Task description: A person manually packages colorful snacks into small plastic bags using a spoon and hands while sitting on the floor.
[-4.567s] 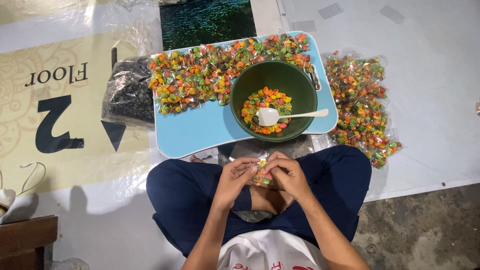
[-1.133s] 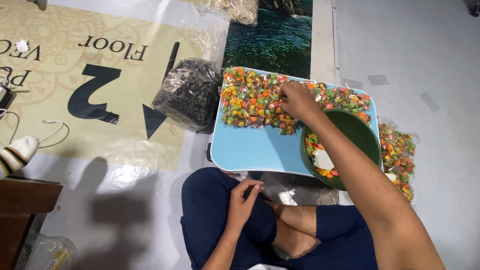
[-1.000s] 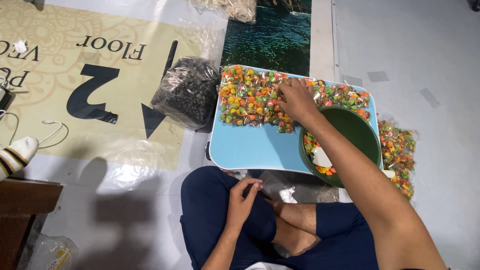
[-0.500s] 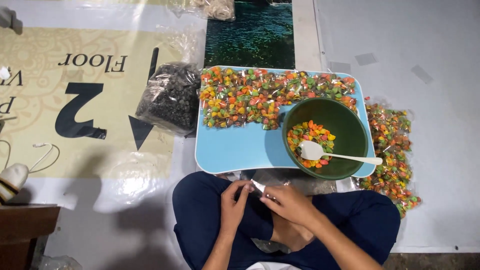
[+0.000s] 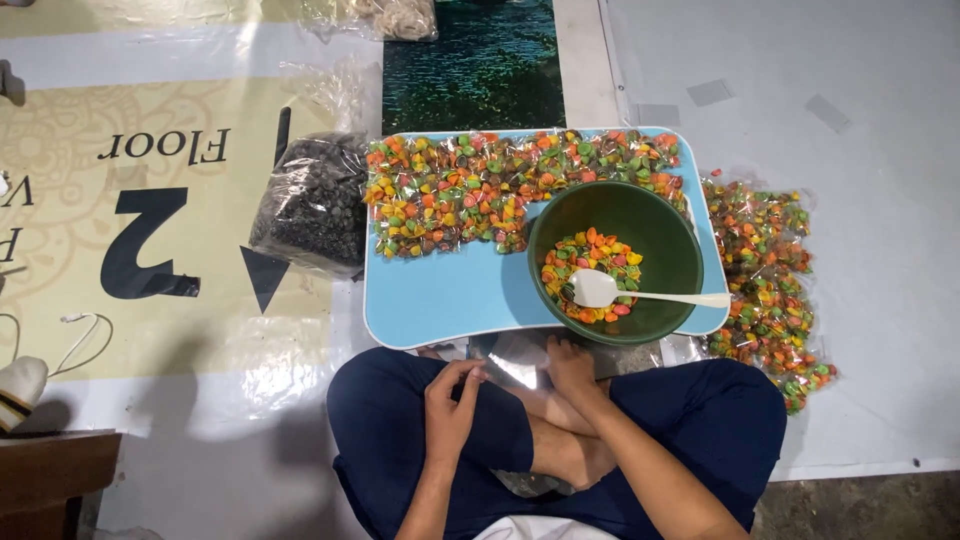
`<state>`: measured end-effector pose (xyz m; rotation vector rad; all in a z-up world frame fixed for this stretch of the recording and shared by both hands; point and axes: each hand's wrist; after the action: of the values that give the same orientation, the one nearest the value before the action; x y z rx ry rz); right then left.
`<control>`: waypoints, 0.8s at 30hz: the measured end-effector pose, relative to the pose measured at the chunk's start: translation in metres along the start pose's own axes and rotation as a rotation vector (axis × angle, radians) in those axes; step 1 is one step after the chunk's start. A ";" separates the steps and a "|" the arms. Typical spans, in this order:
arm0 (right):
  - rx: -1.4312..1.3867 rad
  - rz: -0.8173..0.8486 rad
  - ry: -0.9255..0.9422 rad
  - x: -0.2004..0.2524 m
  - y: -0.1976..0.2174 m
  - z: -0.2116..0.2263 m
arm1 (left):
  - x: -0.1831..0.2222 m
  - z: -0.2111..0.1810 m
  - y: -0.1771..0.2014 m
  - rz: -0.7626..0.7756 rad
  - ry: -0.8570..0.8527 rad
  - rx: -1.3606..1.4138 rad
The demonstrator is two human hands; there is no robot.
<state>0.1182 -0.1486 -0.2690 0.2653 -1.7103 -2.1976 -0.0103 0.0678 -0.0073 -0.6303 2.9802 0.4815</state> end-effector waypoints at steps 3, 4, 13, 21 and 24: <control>-0.106 0.011 0.018 0.007 0.024 0.007 | 0.001 0.001 -0.003 0.004 0.002 -0.031; -0.106 0.009 0.013 0.008 0.027 0.008 | 0.001 0.001 -0.004 0.008 0.000 -0.031; -0.018 0.007 -0.076 0.002 0.002 -0.002 | 0.003 -0.007 -0.009 0.023 -0.003 -0.045; -0.245 0.060 -0.176 0.005 0.034 0.012 | 0.006 -0.006 -0.013 0.032 -0.038 -0.086; -0.376 0.042 -0.210 0.007 0.032 0.006 | 0.007 0.003 -0.015 0.038 -0.011 -0.113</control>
<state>0.1142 -0.1525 -0.2356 -0.0980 -1.3415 -2.5286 -0.0104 0.0535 -0.0149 -0.5776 2.9763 0.6574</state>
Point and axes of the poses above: each hand's wrist, its own x-axis away from the middle knuckle, its own y-axis out of the back of the hand, z = x × y, and after that the axes turned 9 degrees about -x, right-handed
